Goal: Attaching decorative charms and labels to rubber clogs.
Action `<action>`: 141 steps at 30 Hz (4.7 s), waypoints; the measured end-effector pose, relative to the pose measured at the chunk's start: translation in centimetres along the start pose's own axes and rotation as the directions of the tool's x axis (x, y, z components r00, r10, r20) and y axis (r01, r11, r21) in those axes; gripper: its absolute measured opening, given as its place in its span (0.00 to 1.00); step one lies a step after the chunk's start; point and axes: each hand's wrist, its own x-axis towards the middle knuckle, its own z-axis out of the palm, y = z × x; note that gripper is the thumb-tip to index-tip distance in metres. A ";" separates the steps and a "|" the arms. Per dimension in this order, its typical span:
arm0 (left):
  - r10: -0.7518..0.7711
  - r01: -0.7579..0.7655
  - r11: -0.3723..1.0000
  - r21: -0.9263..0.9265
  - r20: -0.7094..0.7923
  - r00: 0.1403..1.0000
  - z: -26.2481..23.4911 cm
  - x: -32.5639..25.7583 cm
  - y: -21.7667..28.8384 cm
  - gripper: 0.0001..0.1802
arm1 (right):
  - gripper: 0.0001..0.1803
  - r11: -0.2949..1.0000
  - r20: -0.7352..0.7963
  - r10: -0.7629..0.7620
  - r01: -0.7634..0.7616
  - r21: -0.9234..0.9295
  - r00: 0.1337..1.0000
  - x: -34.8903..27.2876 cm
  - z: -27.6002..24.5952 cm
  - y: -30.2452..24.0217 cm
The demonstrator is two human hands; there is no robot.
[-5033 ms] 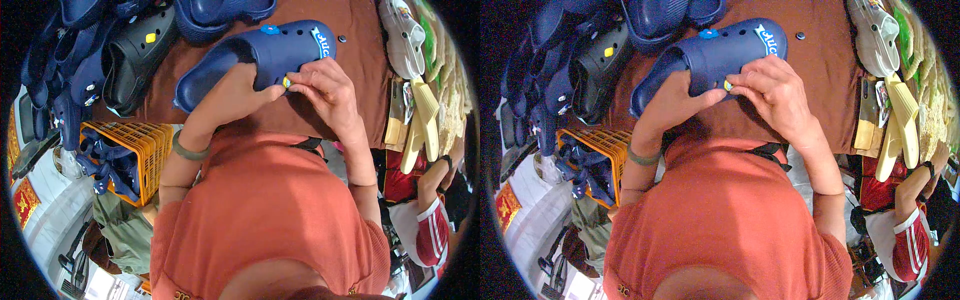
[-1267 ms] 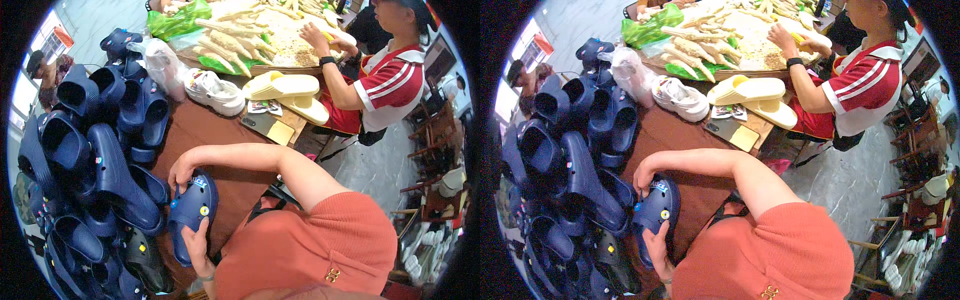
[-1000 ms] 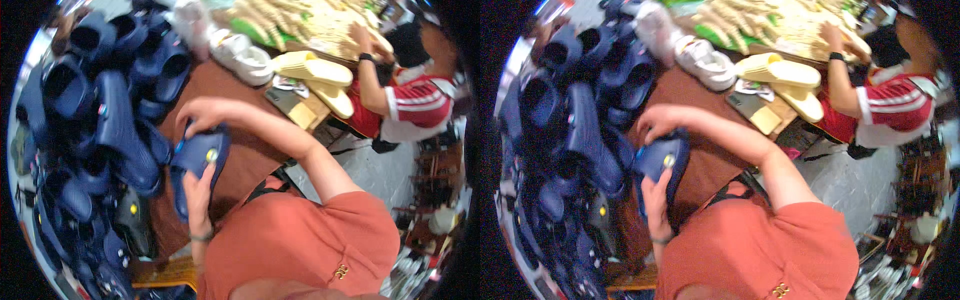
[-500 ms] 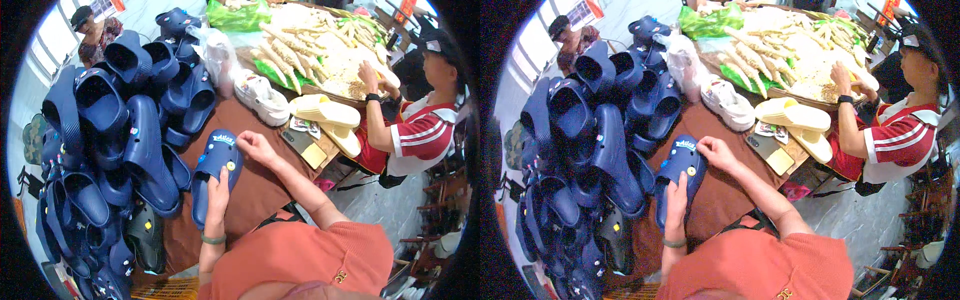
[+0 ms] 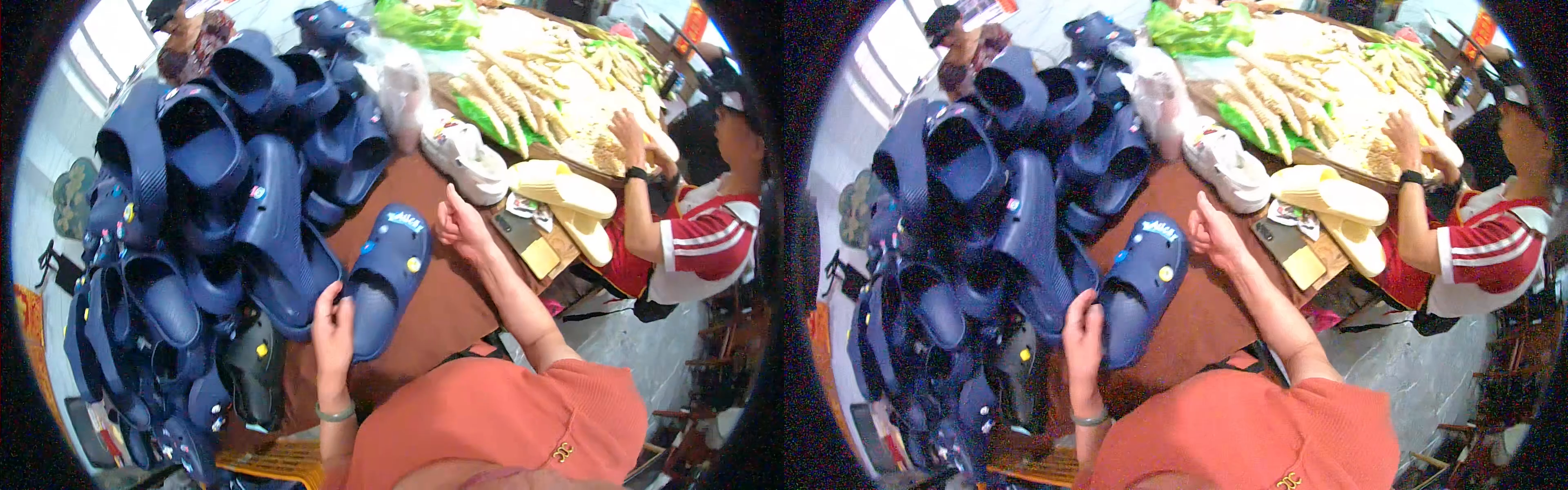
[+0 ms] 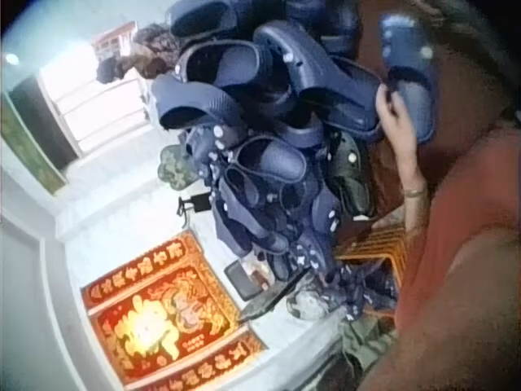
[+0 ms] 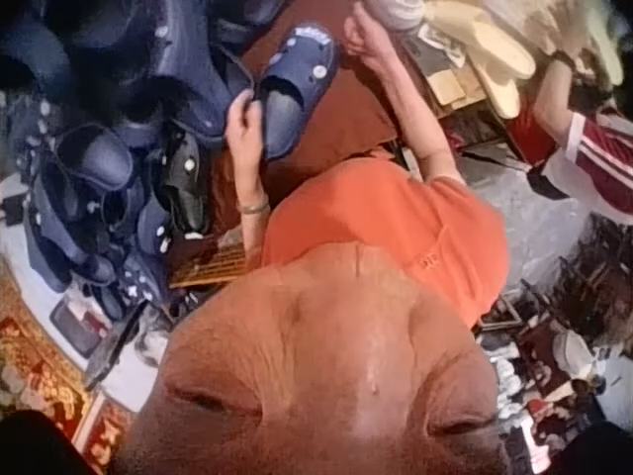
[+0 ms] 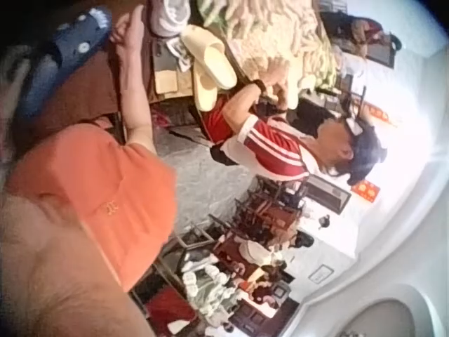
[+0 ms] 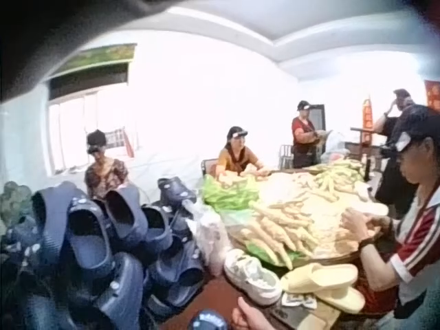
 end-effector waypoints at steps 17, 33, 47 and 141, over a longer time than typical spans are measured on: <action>-0.029 0.039 0.998 -0.039 0.234 0.972 4.1 1.4 -3.5 0.22 | 0.53 0.198 -0.030 -0.010 -0.027 -0.980 1.000 -8.1 4.6 3.1; -0.004 0.090 0.850 -0.520 0.164 0.986 5.6 0.5 -5.3 0.17 | 0.20 0.900 -0.046 -0.296 0.262 -0.347 0.954 -2.6 5.5 -2.6; 0.109 -0.047 0.892 -0.449 0.113 0.988 6.3 -0.4 -7.3 0.11 | 0.18 0.697 0.781 0.041 0.542 -0.469 0.623 -1.0 7.1 -10.3; 0.794 -0.113 0.449 0.886 -0.338 0.505 -13.2 12.4 14.9 0.41 | 0.14 0.796 0.770 -0.398 0.231 0.560 -0.498 -11.1 24.4 0.2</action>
